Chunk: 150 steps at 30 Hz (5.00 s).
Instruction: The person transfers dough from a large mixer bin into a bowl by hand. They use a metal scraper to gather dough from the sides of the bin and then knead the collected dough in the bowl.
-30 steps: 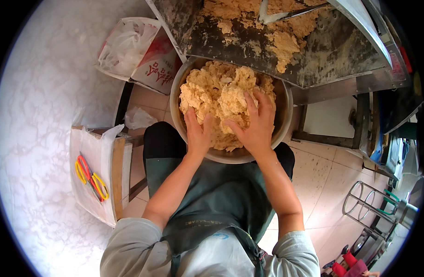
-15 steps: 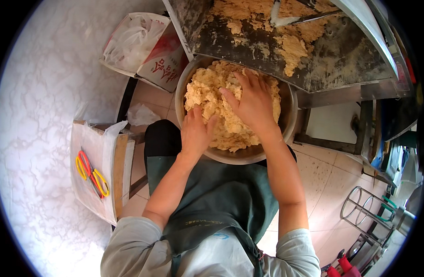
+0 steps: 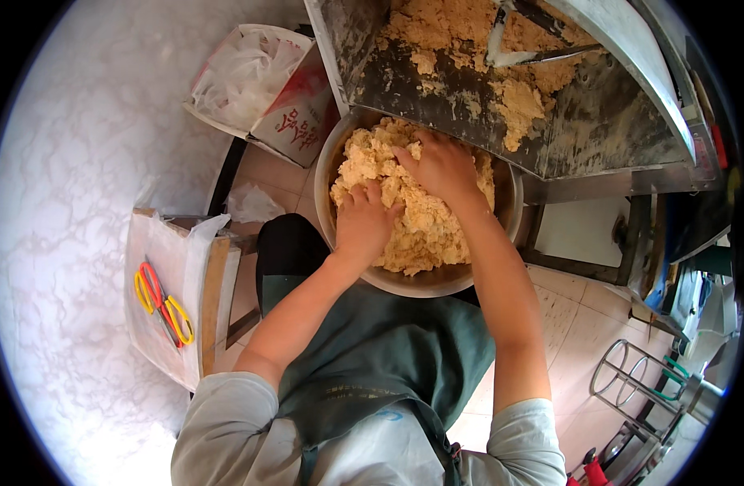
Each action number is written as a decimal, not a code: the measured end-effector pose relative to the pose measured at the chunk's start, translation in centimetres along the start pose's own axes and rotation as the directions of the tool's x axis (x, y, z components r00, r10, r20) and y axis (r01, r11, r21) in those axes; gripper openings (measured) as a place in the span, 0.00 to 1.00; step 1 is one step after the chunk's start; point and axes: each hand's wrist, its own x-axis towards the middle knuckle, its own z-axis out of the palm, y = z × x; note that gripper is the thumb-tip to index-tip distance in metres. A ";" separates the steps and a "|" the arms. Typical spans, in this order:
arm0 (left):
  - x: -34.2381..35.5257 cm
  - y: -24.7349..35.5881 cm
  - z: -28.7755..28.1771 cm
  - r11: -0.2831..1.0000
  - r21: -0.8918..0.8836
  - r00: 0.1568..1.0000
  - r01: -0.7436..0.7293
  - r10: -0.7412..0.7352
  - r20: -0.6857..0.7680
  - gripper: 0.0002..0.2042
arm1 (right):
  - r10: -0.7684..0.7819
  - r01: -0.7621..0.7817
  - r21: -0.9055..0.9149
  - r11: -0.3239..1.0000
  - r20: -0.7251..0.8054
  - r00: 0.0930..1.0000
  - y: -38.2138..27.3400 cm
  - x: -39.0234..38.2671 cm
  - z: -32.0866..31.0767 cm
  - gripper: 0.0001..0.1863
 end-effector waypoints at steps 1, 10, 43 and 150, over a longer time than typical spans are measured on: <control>0.2 0.1 -0.1 1.000 0.009 1.000 0.005 -0.005 0.008 0.32 | 0.006 -0.006 0.022 1.000 0.027 1.000 0.2 0.3 0.1 0.33; -0.2 -0.5 0.8 0.996 0.084 1.000 -0.021 0.022 -0.003 0.31 | -0.198 0.192 0.122 0.974 0.039 0.979 -2.0 -1.6 -3.9 0.33; -3.0 -2.7 3.1 0.995 -0.099 0.997 -0.028 0.035 0.065 0.38 | -0.147 0.171 -0.013 0.985 0.455 0.878 -2.6 8.3 7.3 0.34; 5.4 10.4 2.2 0.581 0.086 0.569 -0.809 0.738 0.363 0.60 | 0.433 -0.162 0.607 0.778 -0.332 0.838 14.8 -18.5 4.1 0.22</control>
